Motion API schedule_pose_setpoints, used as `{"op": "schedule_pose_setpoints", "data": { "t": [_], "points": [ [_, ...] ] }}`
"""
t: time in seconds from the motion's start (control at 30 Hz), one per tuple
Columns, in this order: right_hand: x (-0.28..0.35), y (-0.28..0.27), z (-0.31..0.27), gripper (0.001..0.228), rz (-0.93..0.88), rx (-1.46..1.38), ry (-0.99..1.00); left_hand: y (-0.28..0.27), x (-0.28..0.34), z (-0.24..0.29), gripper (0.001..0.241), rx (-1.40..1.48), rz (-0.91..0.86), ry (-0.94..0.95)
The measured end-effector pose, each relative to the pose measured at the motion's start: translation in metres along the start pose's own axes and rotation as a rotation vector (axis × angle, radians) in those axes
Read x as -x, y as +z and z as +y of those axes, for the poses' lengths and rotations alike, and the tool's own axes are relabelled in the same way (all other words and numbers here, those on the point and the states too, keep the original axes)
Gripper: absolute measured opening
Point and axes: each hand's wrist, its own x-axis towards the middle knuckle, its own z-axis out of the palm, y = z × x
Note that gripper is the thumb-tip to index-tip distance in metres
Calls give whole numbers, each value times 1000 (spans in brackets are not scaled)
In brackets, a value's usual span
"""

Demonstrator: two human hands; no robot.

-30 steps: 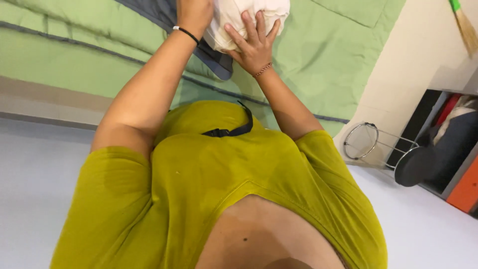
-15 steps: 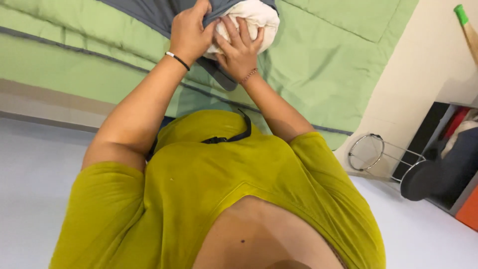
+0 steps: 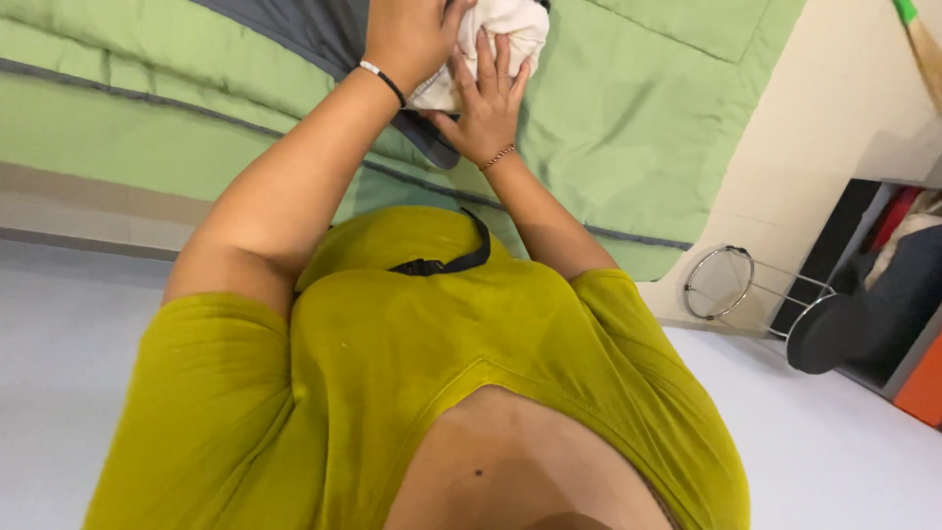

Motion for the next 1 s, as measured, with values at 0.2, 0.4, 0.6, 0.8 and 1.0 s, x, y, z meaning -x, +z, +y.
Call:
{"op": "schedule_pose_setpoints", "data": {
  "t": [0.2, 0.4, 0.6, 0.8, 1.0],
  "points": [
    [-16, 41, 29, 67, -259, 78, 70, -12, 18, 7, 11, 173, -27, 163],
    [-16, 5, 22, 68, -109, 15, 61, -38, 35, 12, 19, -29, 30, 217],
    [9, -12, 7, 94, -16, -172, 34, -38, 78, -21, 34, 56, 131, -33],
    [7, -1, -10, 85, -52, 19, -136, -19, 90, -63, 31, -45, 115, -123],
    [-8, 12, -15, 75, 61, 60, -72, -18, 99, -50, 25, -88, -19, -190]
  ]
}}
